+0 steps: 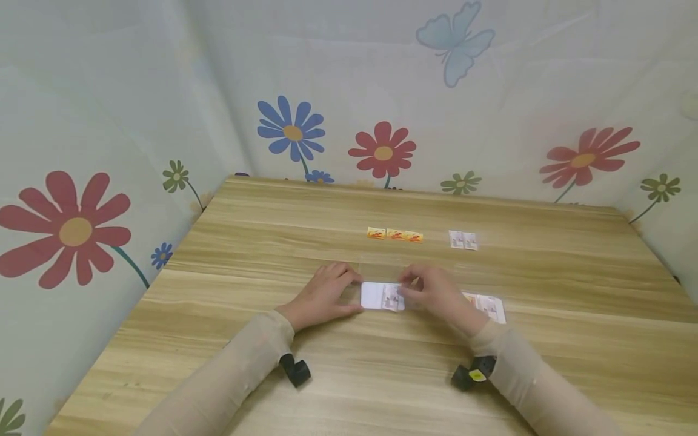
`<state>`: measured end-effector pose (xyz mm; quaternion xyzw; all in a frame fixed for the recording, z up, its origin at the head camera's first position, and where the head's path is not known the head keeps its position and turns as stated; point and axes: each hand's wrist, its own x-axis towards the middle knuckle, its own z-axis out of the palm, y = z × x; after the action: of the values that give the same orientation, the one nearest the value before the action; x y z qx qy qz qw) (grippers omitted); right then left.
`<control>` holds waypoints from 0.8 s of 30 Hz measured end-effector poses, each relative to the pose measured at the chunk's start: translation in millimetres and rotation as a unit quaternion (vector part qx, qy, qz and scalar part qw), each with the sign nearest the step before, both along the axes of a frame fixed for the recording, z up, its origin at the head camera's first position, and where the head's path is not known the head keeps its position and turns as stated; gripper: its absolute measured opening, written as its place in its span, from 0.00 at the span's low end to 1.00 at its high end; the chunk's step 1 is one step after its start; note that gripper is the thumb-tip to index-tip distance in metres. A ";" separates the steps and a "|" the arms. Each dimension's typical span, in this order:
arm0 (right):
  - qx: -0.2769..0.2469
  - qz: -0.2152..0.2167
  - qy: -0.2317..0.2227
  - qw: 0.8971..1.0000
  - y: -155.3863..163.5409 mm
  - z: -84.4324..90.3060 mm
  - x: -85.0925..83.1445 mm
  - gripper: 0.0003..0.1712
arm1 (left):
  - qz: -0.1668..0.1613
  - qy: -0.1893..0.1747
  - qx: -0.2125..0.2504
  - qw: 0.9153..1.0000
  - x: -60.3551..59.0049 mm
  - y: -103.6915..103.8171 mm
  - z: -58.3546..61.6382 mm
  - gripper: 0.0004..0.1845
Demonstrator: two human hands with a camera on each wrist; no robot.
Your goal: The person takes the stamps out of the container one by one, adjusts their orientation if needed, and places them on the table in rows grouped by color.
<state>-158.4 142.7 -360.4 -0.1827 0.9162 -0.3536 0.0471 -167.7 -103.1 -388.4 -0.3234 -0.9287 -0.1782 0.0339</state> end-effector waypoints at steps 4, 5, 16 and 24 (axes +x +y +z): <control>0.022 -0.009 -0.004 1.000 -1.9 -0.9 0.8 0.11 | 0.000 0.002 0.001 1.000 0.1 0.2 0.2 0.26; 0.025 -0.011 -0.003 1.000 -2.4 -0.7 1.2 0.11 | -0.001 0.002 0.002 1.000 0.0 0.2 0.1 0.26; 0.037 -0.004 0.026 0.999 -3.9 -5.4 3.8 0.11 | -0.003 0.003 0.001 1.000 1.1 -0.3 1.6 0.26; 0.048 -0.009 0.050 0.998 -5.2 -9.5 4.4 0.11 | 0.000 0.001 -0.005 1.000 2.8 0.7 5.2 0.26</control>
<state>-154.0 137.5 -370.0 -0.1897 0.9350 -0.2997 0.0071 -164.9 -102.4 -383.2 -0.3233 -0.9297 -0.1735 0.0333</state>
